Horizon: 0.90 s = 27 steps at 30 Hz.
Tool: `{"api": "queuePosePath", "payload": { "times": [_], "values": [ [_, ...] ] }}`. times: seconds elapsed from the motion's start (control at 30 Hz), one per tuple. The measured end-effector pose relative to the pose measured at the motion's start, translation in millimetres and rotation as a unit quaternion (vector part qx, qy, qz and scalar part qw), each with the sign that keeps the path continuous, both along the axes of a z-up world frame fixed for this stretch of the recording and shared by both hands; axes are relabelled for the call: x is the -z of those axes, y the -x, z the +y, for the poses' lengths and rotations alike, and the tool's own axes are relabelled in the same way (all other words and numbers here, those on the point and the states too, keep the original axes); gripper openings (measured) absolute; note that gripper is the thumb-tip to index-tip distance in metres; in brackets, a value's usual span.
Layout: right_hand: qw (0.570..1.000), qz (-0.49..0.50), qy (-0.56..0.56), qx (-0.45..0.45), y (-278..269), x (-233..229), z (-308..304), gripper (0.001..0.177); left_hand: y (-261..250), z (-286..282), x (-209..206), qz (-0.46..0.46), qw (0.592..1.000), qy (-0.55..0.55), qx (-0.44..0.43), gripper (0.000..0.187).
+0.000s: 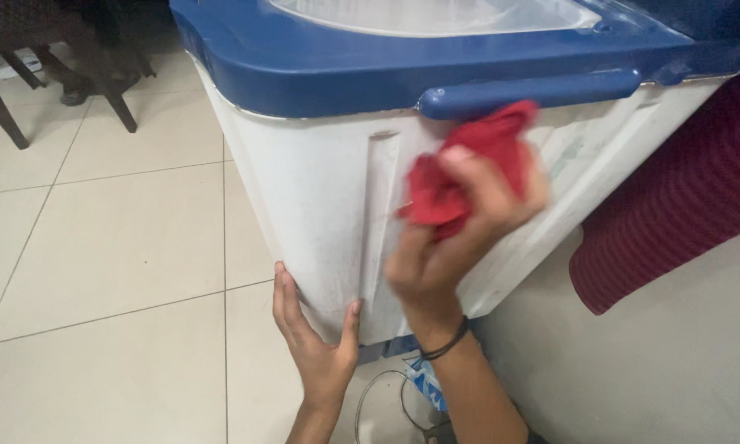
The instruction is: The person wipes the exterior and top surfaces of a portable washing machine using a red cloth. They clean the sides, front, and control panel area, moving around the appliance to reach different sections.
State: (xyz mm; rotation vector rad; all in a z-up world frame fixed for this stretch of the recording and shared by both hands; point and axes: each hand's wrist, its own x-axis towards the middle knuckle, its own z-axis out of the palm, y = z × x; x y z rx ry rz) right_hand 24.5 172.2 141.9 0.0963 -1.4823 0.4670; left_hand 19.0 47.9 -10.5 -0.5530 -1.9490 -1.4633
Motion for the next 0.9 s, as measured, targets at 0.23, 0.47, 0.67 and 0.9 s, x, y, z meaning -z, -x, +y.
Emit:
{"api": "queuePosePath", "payload": {
  "times": [0.23,0.47,0.67,0.9],
  "values": [
    [0.977,-0.077,-0.178,0.084,-10,14,17,0.035,0,6,0,0.002,1.000,-0.010,-0.007,0.099],
    [0.995,0.026,0.019,0.094,-12,13,103,0.035,1,6,2,-0.016,1.000,0.004,0.000,0.099],
    [0.996,0.036,0.083,0.012,0,9,52,0.042,1,10,3,-0.010,1.000,0.010,-0.006,0.100],
    [0.986,-0.076,-0.144,0.043,-8,7,-11,0.030,0,11,4,0.007,1.000,-0.011,0.007,0.100]
  ]
}}
